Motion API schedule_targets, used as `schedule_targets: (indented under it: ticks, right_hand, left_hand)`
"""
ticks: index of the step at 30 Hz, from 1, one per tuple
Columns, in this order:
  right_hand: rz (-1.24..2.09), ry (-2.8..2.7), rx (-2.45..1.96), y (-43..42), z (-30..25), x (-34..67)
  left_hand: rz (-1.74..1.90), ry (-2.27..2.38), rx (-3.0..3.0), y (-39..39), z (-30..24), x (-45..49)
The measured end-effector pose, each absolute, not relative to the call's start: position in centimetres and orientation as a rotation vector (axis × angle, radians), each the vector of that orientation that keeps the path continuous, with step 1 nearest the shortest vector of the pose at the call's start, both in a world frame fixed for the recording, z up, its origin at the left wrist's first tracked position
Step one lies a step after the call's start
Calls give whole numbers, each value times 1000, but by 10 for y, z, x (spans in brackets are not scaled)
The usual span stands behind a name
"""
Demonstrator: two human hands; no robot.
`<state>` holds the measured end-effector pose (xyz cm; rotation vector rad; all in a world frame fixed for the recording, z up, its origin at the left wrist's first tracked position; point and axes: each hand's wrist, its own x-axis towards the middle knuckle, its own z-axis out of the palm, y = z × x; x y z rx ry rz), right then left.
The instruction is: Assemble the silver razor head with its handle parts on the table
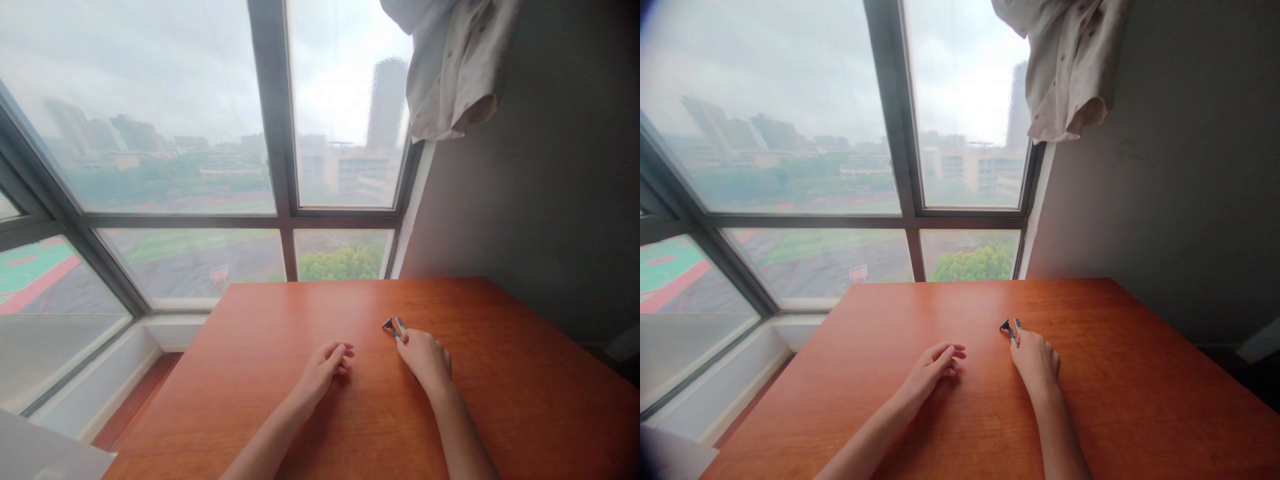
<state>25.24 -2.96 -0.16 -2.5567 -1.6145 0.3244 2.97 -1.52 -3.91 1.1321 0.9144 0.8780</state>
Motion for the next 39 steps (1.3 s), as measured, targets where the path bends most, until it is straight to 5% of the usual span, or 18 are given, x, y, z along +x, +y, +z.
schedule_targets:
  ticks: [21, 30, 39]
  right_hand:
    - [203, -1616, -2592, -29, -5, 245]
    - [312, -1815, -1846, -25, -11, 196]
    - [403, -1844, -1922, -20, -10, 151]
  left_hand:
    - [892, 905, 1165, -17, -37, 30]
    - [930, 1025, 1435, -20, -32, 27]
    - [1019, 1143, 1966, -17, -23, 16]
